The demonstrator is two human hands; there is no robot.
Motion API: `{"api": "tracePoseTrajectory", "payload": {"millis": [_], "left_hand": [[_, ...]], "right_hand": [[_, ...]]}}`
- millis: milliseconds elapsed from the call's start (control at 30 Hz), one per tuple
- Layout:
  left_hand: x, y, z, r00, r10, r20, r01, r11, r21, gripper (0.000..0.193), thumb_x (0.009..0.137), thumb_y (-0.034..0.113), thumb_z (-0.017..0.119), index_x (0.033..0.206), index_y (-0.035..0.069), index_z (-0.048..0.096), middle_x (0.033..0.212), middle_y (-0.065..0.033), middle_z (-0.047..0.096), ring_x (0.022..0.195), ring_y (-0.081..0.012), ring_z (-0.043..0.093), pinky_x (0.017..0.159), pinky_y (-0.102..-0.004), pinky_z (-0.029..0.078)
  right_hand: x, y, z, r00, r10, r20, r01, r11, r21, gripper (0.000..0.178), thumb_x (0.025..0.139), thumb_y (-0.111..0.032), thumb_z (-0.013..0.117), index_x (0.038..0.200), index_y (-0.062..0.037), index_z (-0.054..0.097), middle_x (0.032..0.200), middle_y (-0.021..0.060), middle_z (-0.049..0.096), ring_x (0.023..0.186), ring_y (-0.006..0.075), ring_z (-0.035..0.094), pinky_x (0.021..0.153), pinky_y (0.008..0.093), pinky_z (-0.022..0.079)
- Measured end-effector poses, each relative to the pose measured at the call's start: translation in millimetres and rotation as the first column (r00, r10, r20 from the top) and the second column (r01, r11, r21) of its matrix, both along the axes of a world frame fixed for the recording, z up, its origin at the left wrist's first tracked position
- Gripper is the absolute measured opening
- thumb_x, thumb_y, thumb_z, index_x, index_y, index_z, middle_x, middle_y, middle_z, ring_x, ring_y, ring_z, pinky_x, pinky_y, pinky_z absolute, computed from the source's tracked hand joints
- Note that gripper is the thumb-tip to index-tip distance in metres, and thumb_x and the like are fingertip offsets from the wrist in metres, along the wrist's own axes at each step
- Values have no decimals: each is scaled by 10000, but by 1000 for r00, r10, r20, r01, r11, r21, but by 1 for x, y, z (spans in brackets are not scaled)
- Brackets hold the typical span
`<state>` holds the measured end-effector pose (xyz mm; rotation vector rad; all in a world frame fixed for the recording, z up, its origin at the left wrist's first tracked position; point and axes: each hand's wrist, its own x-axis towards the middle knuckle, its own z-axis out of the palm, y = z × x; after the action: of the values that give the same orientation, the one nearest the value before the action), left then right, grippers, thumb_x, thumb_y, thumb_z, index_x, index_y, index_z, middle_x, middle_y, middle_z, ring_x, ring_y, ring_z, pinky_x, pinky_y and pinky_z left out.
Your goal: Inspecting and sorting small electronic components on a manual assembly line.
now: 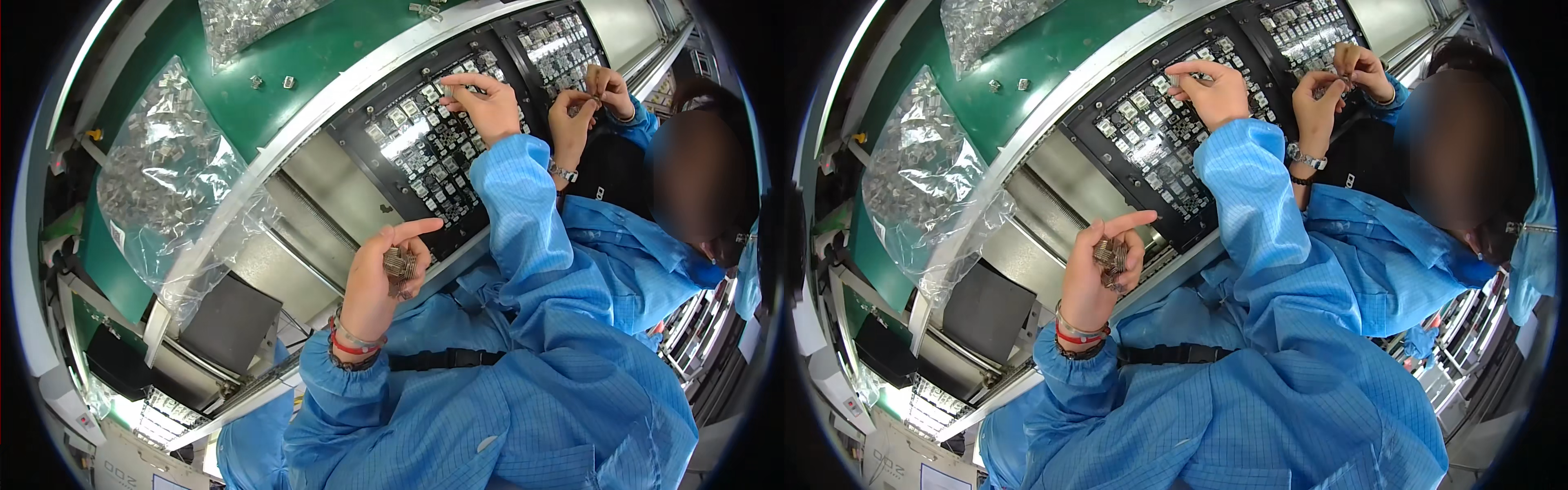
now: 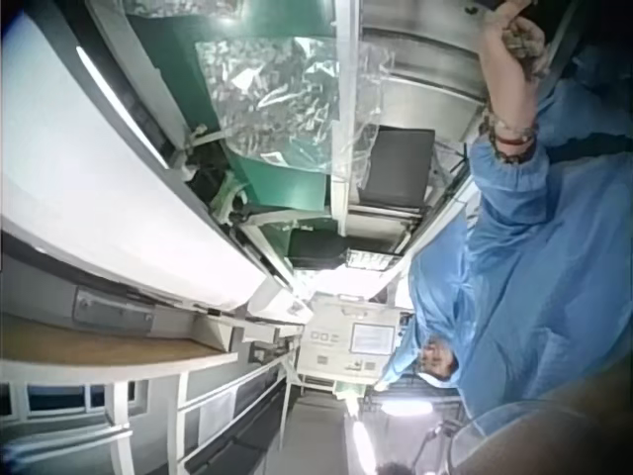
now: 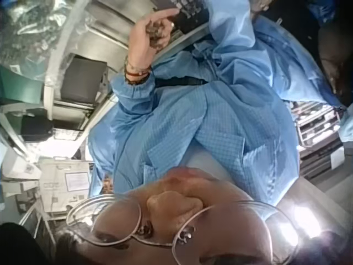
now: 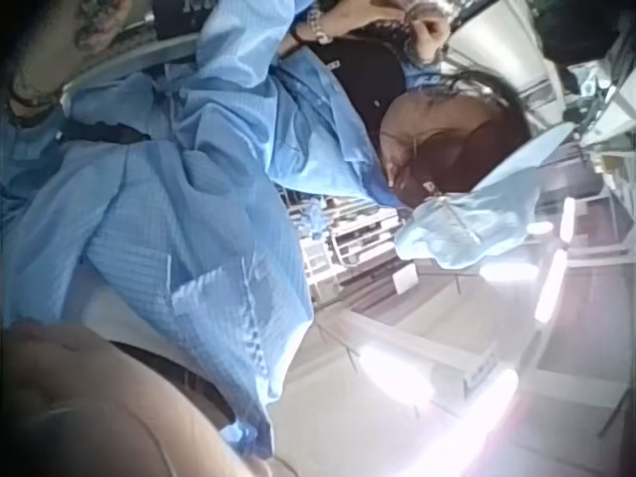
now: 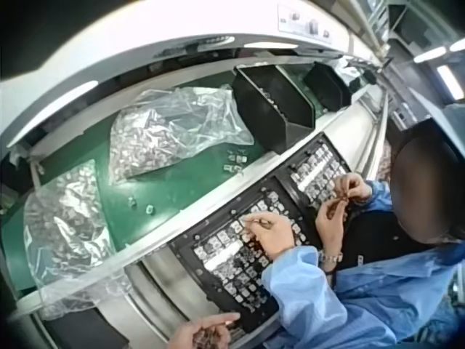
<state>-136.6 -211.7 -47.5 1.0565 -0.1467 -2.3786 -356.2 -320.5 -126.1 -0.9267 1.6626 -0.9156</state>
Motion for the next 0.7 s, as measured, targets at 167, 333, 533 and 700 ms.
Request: {"api": "tracePoseTrajectory", "payload": {"millis": [167, 333, 533, 700], "left_hand": [[0, -3, -8, 1000, 4, -12, -4, 1000, 19, 543, 922, 356, 256, 1148, -61, 521, 610, 5, 422, 463, -63, 327, 421, -204, 283], [-1, -8, -10, 1000, 4, -26, -4, 1000, 16, 540, 929, 359, 261, 1147, -61, 519, 614, 5, 424, 466, -60, 331, 421, -203, 288], [-2, -7, -13, 1000, 4, -27, -4, 1000, 16, 540, 932, 362, 261, 1152, -60, 515, 616, 4, 424, 467, -61, 335, 418, -203, 288], [-3, -8, -11, 1000, -2, -12, 2, 1000, 18, 546, 929, 371, 262, 1153, -58, 515, 619, 3, 420, 469, -63, 336, 418, -206, 291]], "right_hand": [[-4, 1, -15, 999, 36, -26, -39, 993, -113, 192, 758, 2, 619, 941, -29, 667, 917, 30, 595, 794, 133, 617, 711, 220, 497], [1, 2, -15, 868, 166, -468, -303, 924, -234, 289, 701, 31, 638, 983, -31, 639, 857, 64, 580, 745, 136, 617, 676, 242, 509], [12, 12, -20, 780, 141, -610, -304, 937, -171, 273, 718, -4, 629, 984, -59, 605, 863, 70, 588, 711, 173, 616, 645, 280, 513], [20, 14, -17, 618, 78, -782, -348, 920, -183, 228, 723, -67, 640, 951, -75, 625, 874, 74, 603, 744, 252, 608, 672, 346, 500]]}}
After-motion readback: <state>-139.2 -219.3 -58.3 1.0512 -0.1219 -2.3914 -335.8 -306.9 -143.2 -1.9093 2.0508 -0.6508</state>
